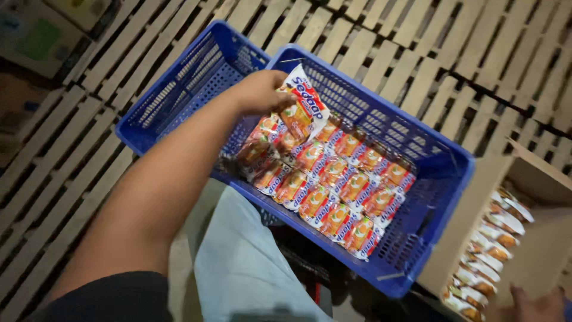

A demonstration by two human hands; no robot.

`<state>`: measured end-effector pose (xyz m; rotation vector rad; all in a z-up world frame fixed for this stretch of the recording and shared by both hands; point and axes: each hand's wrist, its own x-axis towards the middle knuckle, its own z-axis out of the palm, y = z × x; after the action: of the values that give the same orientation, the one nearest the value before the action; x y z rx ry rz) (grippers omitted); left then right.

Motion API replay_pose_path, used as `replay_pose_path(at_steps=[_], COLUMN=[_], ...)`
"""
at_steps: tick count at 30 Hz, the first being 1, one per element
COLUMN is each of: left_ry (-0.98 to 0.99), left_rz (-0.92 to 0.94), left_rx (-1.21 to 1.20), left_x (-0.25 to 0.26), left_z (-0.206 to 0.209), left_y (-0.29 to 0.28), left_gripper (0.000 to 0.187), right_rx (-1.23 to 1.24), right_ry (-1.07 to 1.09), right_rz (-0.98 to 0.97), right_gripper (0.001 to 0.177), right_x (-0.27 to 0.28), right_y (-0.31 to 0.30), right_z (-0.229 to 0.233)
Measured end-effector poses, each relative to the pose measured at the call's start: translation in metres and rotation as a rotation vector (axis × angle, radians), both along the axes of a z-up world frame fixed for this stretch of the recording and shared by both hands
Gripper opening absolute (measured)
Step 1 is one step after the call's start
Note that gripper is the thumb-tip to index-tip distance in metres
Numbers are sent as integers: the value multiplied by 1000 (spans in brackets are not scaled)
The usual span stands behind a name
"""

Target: The person transfers individual packets of instant noodles from a blue plastic crate into a cardboard box, stacking them in rows.

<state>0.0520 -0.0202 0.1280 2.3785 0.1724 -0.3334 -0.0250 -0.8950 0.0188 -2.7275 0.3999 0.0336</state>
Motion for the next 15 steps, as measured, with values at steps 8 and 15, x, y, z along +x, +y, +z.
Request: replay_pose_path(at_steps=[8, 15], left_ry=[300, 211], left_rz=[-155, -331], left_rx=[-551, -545], left_x=[-43, -63], left_z=[93, 66], left_y=[-76, -173], left_gripper=[34, 55], right_rx=[82, 487], right_ry=[-216, -493], right_rz=[-101, 405], right_gripper=[71, 108], right_x=[-66, -124], right_y=[153, 334], right_z=[67, 165])
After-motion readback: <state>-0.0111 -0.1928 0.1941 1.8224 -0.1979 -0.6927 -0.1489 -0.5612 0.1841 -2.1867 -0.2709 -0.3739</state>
